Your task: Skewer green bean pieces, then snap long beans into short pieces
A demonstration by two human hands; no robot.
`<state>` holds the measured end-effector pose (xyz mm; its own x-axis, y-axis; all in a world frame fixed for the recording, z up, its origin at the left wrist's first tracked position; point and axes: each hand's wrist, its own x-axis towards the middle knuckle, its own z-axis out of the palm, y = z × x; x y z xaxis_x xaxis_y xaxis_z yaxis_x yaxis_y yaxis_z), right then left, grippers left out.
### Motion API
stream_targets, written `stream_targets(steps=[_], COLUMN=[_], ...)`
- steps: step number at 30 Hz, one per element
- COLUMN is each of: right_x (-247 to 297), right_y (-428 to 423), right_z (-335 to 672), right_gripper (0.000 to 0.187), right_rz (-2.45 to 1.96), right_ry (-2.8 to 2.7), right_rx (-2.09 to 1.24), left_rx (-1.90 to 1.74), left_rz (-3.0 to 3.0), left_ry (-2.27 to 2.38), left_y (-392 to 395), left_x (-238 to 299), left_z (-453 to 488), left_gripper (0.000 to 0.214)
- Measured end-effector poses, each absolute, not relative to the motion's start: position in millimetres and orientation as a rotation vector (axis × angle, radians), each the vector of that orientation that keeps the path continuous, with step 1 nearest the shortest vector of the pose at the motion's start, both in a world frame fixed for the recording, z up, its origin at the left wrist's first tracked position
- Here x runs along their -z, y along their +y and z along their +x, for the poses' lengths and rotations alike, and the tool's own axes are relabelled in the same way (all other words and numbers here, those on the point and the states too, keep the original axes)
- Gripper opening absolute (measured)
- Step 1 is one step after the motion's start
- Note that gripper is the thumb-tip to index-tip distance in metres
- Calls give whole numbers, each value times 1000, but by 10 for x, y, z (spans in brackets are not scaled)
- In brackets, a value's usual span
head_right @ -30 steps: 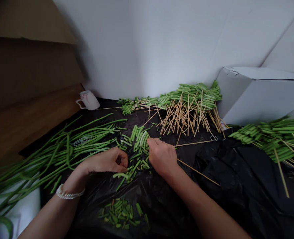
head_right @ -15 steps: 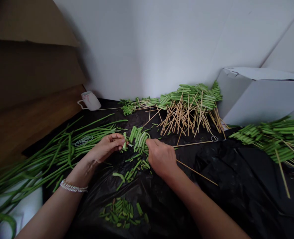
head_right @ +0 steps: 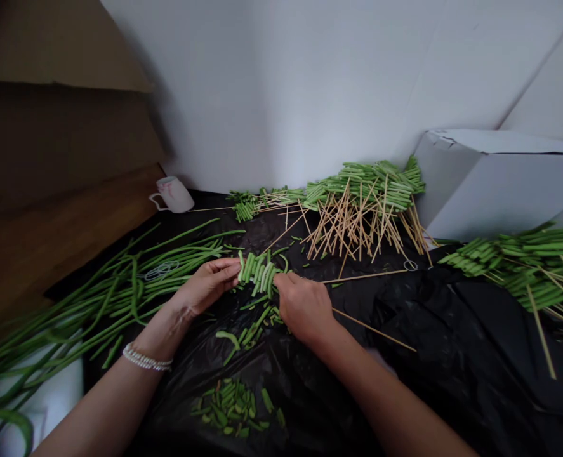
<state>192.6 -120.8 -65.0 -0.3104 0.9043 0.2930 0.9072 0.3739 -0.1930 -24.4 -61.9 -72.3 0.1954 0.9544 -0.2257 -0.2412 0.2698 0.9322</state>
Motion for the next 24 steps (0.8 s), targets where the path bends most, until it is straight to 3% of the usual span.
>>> stream_targets(steps=[24], right_x=[672], right_y=[-1225], right_z=[1903], right_gripper=[28], right_rz=[-1605], right_ry=[-2314], right_rx=[-24], left_rx=[-1023], left_rz=[1046], left_ry=[1055], left_y=[-624], left_x=[768], left_z=[-229], left_gripper=[38])
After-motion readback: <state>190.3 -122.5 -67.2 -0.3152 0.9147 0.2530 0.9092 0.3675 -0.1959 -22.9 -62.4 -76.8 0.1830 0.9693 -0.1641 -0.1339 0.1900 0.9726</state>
